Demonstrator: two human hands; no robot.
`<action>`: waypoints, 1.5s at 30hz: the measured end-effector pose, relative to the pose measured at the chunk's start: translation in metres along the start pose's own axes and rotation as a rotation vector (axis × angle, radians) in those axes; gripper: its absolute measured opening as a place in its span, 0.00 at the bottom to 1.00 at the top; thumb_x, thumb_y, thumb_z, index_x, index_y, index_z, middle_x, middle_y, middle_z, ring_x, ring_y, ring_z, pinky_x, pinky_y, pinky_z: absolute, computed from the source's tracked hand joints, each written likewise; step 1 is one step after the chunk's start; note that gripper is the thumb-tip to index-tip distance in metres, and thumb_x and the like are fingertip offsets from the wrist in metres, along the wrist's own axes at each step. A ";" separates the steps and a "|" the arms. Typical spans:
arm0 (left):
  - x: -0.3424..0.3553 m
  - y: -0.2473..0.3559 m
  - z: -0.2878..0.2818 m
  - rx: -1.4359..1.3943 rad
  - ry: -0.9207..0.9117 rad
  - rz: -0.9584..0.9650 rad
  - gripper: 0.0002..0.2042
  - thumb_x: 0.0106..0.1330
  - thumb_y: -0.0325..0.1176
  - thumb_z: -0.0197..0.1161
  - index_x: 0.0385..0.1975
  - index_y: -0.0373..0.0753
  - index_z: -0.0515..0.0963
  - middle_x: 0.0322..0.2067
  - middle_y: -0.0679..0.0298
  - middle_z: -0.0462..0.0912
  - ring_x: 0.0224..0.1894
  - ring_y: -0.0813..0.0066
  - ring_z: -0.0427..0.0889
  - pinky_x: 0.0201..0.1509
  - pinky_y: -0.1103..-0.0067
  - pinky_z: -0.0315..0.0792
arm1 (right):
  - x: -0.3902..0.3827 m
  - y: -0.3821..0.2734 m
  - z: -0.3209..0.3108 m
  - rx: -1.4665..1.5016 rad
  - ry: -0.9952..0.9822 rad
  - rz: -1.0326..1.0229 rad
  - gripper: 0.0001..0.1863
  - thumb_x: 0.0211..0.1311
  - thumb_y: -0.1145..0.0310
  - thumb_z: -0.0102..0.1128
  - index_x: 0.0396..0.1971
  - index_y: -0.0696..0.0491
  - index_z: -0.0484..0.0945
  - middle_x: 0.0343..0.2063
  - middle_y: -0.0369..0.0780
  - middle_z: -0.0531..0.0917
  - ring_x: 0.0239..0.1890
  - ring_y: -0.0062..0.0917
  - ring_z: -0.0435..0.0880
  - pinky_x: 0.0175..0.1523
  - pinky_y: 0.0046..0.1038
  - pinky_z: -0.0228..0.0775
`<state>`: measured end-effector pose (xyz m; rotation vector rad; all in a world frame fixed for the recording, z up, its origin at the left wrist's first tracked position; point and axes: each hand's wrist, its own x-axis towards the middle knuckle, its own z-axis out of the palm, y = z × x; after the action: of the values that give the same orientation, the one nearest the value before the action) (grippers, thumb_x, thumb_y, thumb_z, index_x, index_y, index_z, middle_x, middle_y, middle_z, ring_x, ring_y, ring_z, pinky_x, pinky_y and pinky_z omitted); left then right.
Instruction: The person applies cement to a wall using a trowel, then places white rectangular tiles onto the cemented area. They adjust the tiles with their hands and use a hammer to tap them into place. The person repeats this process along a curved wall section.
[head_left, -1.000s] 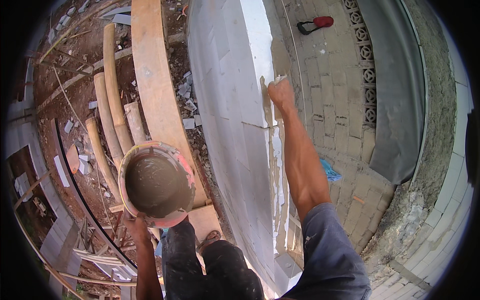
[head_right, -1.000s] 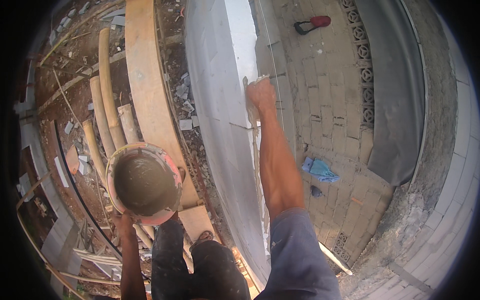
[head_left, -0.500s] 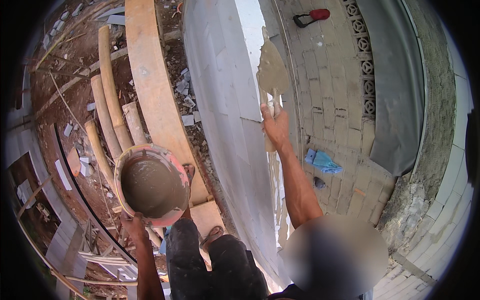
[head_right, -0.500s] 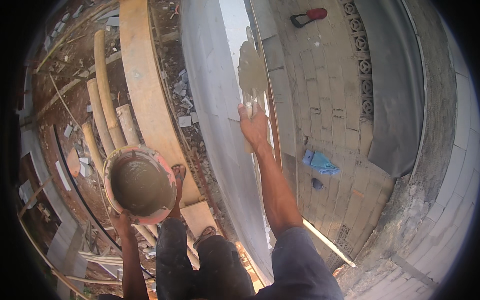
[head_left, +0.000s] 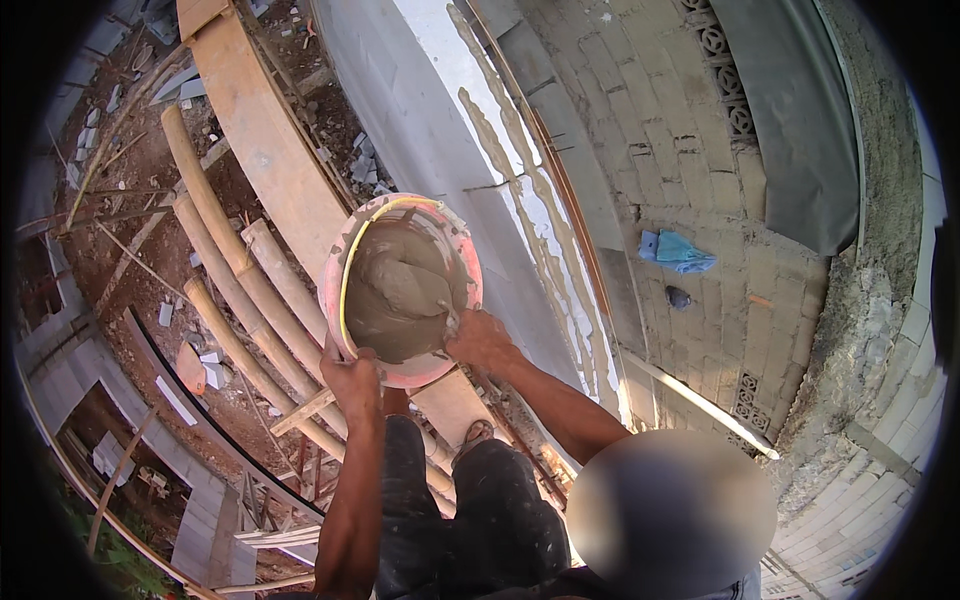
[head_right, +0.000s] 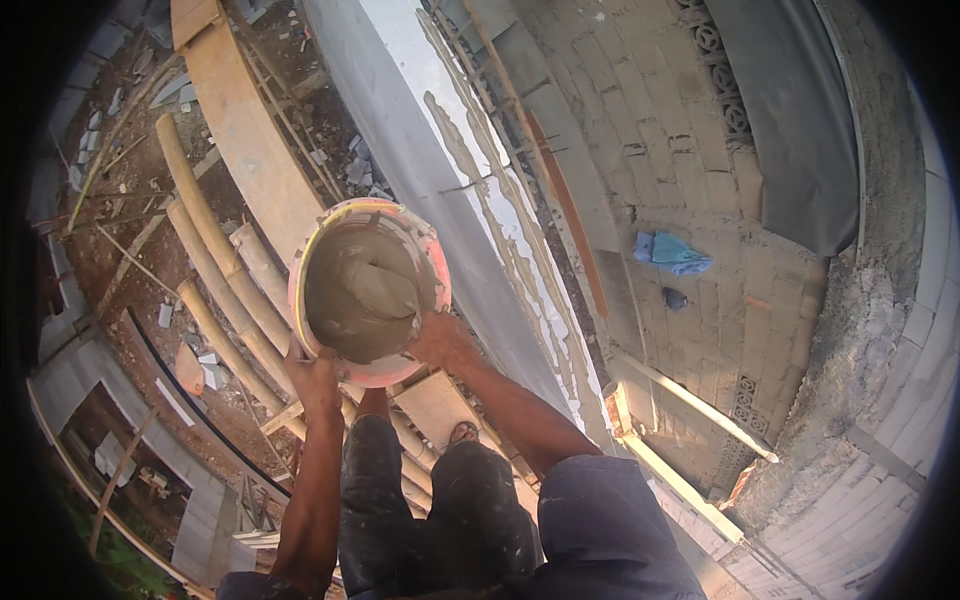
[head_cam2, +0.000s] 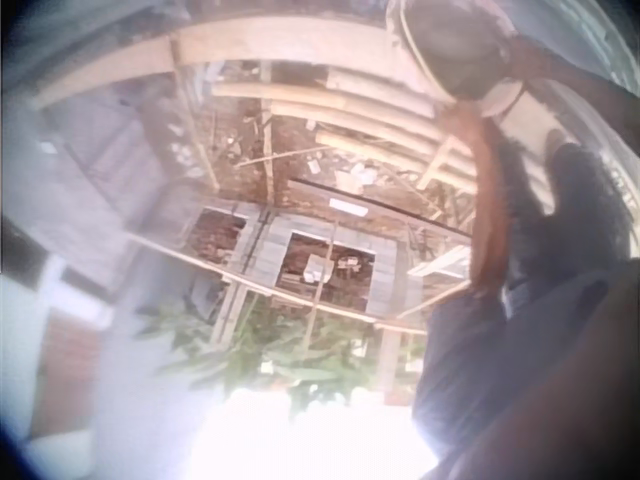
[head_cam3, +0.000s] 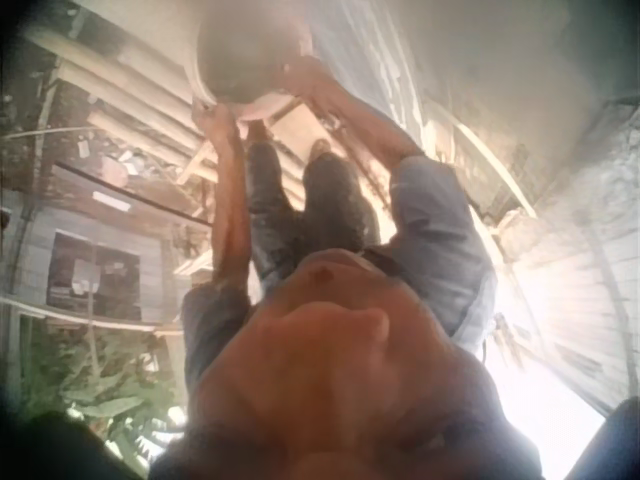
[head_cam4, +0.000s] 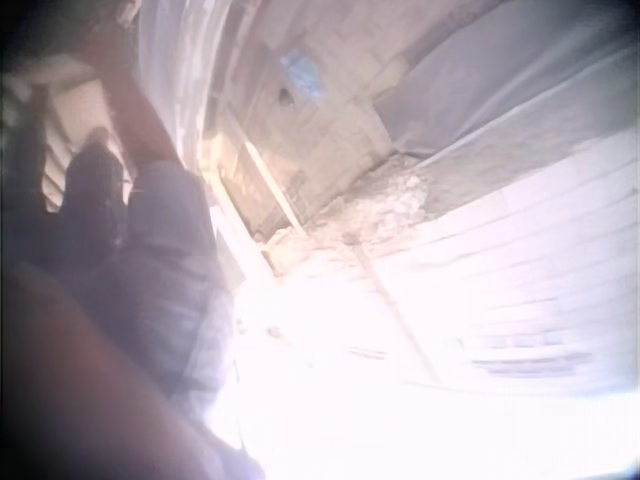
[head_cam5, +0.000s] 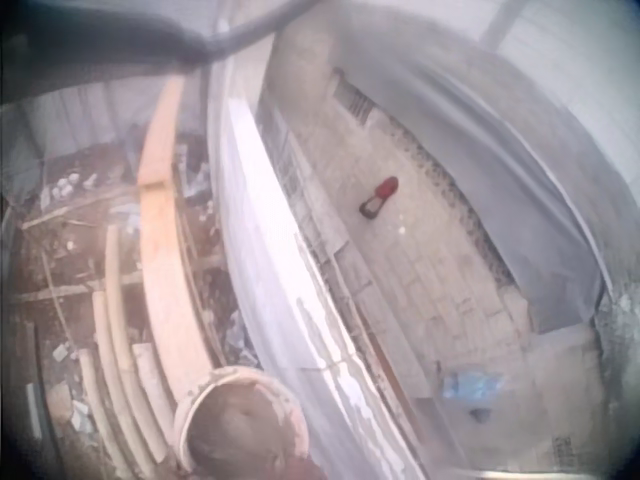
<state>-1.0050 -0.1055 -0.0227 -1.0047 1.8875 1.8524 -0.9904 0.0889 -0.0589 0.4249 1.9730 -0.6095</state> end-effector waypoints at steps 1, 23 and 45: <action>0.000 0.005 0.005 -0.042 -0.028 0.006 0.25 0.50 0.14 0.49 0.53 0.28 0.73 0.34 0.64 0.77 0.29 0.80 0.74 0.30 0.82 0.68 | -0.012 0.016 -0.001 0.069 0.027 -0.032 0.24 0.56 0.58 0.60 0.45 0.62 0.77 0.39 0.52 0.84 0.44 0.47 0.84 0.49 0.40 0.77; 0.033 -0.066 -0.095 -0.114 0.340 -0.158 0.16 0.53 0.20 0.55 0.43 0.31 0.77 0.29 0.63 0.80 0.24 0.78 0.78 0.21 0.82 0.69 | 0.137 -0.048 -0.210 0.197 0.619 -0.119 0.25 0.58 0.61 0.55 0.48 0.66 0.73 0.42 0.58 0.82 0.48 0.51 0.82 0.55 0.43 0.72; 0.038 -0.073 -0.111 -0.033 0.285 -0.069 0.21 0.48 0.18 0.53 0.47 0.30 0.74 0.30 0.64 0.79 0.24 0.79 0.76 0.24 0.82 0.68 | 0.021 -0.025 -0.097 0.184 0.404 -0.383 0.15 0.63 0.61 0.60 0.40 0.59 0.74 0.25 0.45 0.79 0.29 0.34 0.79 0.40 0.34 0.72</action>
<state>-0.9551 -0.2165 -0.0891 -1.3907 1.9521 1.7840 -1.0825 0.1259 -0.0346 0.2976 2.4193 -1.0163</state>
